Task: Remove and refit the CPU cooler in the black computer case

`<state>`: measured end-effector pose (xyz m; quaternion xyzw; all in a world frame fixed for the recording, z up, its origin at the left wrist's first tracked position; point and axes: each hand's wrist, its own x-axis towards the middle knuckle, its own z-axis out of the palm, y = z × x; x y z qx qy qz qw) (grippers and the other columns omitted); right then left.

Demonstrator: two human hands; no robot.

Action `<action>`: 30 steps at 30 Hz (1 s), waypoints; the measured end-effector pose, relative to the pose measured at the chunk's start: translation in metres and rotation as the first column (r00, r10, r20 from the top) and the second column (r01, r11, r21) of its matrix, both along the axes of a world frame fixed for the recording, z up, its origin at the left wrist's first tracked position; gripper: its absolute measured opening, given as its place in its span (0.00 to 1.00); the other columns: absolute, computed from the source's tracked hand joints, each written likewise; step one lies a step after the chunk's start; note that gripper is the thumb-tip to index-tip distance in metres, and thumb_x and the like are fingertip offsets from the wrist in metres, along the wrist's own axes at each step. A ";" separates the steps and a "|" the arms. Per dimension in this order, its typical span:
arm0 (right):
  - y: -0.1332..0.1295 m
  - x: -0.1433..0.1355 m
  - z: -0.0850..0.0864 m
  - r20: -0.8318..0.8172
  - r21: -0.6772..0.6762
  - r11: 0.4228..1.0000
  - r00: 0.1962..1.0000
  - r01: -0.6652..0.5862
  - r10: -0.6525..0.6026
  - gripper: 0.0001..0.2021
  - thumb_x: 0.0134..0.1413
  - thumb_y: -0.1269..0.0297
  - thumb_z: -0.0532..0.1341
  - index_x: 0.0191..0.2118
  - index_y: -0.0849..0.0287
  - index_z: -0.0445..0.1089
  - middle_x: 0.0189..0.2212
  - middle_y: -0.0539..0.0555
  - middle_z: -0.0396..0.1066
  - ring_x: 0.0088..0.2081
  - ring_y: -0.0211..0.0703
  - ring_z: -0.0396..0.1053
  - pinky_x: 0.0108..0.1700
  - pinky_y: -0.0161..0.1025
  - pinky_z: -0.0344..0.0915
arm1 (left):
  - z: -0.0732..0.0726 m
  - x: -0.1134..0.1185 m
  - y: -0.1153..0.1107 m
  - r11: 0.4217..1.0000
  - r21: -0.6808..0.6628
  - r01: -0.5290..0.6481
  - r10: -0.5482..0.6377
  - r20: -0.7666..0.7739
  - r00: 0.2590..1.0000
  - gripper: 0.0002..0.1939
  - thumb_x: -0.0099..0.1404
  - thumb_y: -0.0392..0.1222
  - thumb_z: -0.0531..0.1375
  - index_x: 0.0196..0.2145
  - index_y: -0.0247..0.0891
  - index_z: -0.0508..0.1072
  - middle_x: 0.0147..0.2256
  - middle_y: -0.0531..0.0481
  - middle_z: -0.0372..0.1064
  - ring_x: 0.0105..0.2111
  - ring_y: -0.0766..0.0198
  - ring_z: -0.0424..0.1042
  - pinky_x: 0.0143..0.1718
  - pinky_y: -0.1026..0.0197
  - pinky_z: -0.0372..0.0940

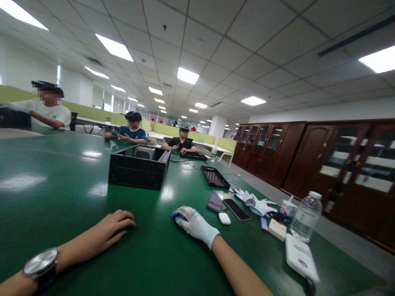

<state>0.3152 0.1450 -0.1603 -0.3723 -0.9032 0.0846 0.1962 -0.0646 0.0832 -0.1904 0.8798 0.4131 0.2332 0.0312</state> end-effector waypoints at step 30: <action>-0.001 -0.004 0.001 -0.031 -0.057 0.997 0.999 0.043 -0.045 0.15 0.67 0.61 0.62 0.56 0.55 0.76 0.57 0.58 0.74 0.60 0.53 0.70 0.67 0.47 0.61 | 0.005 0.003 -0.003 0.997 -0.079 -0.001 0.001 0.002 1.000 0.18 0.77 0.42 0.54 0.60 0.56 0.73 0.62 0.49 0.68 0.60 0.52 0.70 0.64 0.49 0.65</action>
